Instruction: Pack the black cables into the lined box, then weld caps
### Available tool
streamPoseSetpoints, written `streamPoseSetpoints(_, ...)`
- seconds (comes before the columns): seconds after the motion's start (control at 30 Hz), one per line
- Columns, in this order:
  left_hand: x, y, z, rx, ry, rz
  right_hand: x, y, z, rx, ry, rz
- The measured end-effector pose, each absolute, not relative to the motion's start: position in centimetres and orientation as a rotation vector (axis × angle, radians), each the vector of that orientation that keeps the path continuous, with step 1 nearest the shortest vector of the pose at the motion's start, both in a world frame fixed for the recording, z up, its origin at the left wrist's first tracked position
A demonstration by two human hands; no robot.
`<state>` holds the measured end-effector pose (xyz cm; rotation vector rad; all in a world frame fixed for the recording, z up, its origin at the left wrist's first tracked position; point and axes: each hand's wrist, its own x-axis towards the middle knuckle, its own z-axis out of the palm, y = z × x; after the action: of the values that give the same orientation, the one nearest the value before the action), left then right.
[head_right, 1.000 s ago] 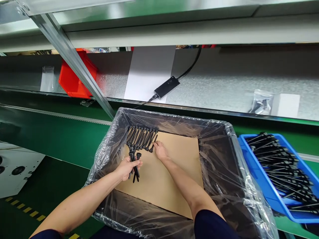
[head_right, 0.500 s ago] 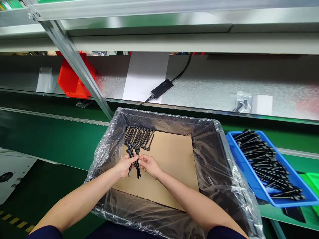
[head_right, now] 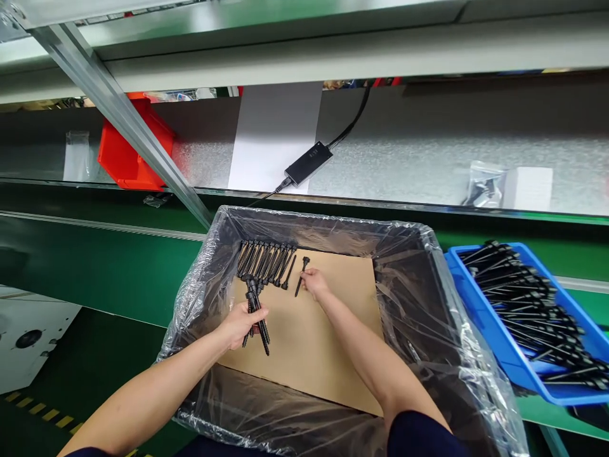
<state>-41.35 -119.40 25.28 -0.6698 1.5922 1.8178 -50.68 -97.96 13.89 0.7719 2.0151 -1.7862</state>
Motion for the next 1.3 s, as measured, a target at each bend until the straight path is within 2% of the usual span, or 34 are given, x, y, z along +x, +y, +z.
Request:
streamPoseSetpoints(0.3, -41.4, -119.8, 24.3, -0.498, 1.808, 1.758, -56.8, -98.5, 10.3, 0.835, 2.208, -1.660)
streamPoseSetpoints(0.57, -41.5, -119.6, 24.5, -0.499, 1.761, 1.853, -53.4, -98.9, 12.8, 0.722, 2.263, -1.675)
streamPoseSetpoints(0.63, -41.6, -119.5, 25.1, -0.530, 1.757, 1.883, -50.3, -99.7, 14.5, 0.617, 2.092, -1.717)
streamPoseSetpoints(0.77, -41.3, -119.2, 26.1, -0.487, 1.698, 1.922, -43.2, -102.7, 18.7, 0.304, 1.288, -1.897)
streamPoseSetpoints(0.9, -40.6, -119.0, 26.0, -0.393, 1.675, 1.868, -39.8, -104.8, 21.2, 0.313, 1.112, -2.061)
streamPoseSetpoints(1.03, -40.4, -118.9, 25.3, -0.428, 1.707, 1.805, -42.0, -102.7, 20.2, 0.419, 1.377, -2.074)
streamPoseSetpoints(1.13, -40.8, -118.9, 25.0, -0.590, 1.659, 1.794, -45.3, -99.3, 18.1, 0.386, 1.944, -1.977)
streamPoseSetpoints(1.23, -41.0, -118.9, 24.9, -0.715, 1.579, 1.821, -47.9, -97.0, 15.6, 0.167, 2.623, -1.578)
streamPoseSetpoints(1.3, -41.1, -118.8, 24.9, -0.769, 1.559, 1.825, -48.8, -96.8, 13.8, 0.012, 2.843, -1.316)
